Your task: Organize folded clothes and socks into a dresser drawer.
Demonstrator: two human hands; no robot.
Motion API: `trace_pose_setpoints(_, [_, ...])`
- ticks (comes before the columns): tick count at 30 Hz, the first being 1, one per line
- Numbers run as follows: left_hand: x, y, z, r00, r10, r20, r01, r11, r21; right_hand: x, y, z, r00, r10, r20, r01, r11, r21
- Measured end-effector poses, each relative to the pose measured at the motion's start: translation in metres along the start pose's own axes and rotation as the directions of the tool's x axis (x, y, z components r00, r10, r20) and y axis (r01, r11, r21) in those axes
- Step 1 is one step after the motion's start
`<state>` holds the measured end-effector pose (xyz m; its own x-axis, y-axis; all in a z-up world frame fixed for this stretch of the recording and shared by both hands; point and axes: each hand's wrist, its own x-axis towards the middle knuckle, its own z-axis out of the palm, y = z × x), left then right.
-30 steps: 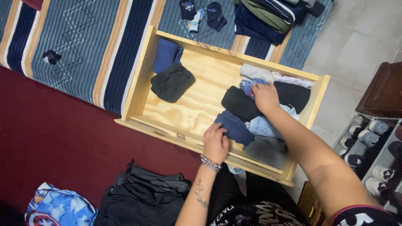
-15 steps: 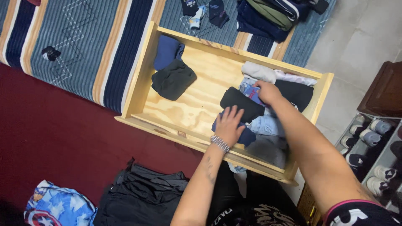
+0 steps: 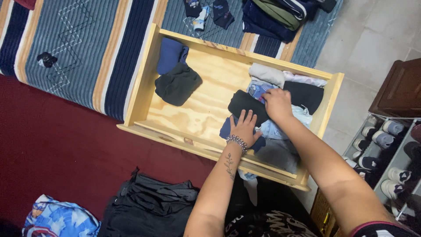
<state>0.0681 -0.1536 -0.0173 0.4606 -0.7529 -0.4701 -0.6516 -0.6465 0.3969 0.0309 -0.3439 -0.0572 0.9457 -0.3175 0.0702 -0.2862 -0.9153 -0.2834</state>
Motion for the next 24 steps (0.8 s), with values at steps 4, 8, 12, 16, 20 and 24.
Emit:
trace_pose_setpoints(4, [-0.017,0.001,-0.004,0.988,0.001,-0.153,-0.012,0.997,-0.070,0.002,-0.022,-0.039,0.985,-0.043,-0.168,0.052,0.997,0.052])
trace_pose_setpoints(8, [-0.068,-0.017,-0.038,0.985,-0.167,-0.046,0.163,0.983,-0.084,0.007,-0.021,-0.035,0.981,-0.097,0.169,0.111,0.991,-0.075])
trace_pose_setpoints(12, [-0.116,-0.072,-0.072,0.878,-0.479,-0.001,0.479,0.877,-0.044,0.027,-0.044,-0.059,0.983,-0.183,-0.025,0.183,0.983,-0.017])
trace_pose_setpoints(16, [-0.117,-0.127,-0.022,0.762,-0.395,-0.514,0.338,0.919,-0.205,0.074,-0.104,-0.024,0.970,-0.232,0.073,0.210,0.951,0.228])
trace_pose_setpoints(20, [-0.102,-0.125,-0.032,0.722,-0.561,-0.404,0.470,0.827,-0.309,0.138,-0.191,0.025,0.937,-0.306,0.166,0.230,0.902,0.365])
trace_pose_setpoints(24, [-0.098,-0.129,-0.017,0.715,-0.554,-0.427,0.487,0.832,-0.265,0.179,-0.254,0.035,0.975,-0.188,0.114,0.166,0.969,0.181])
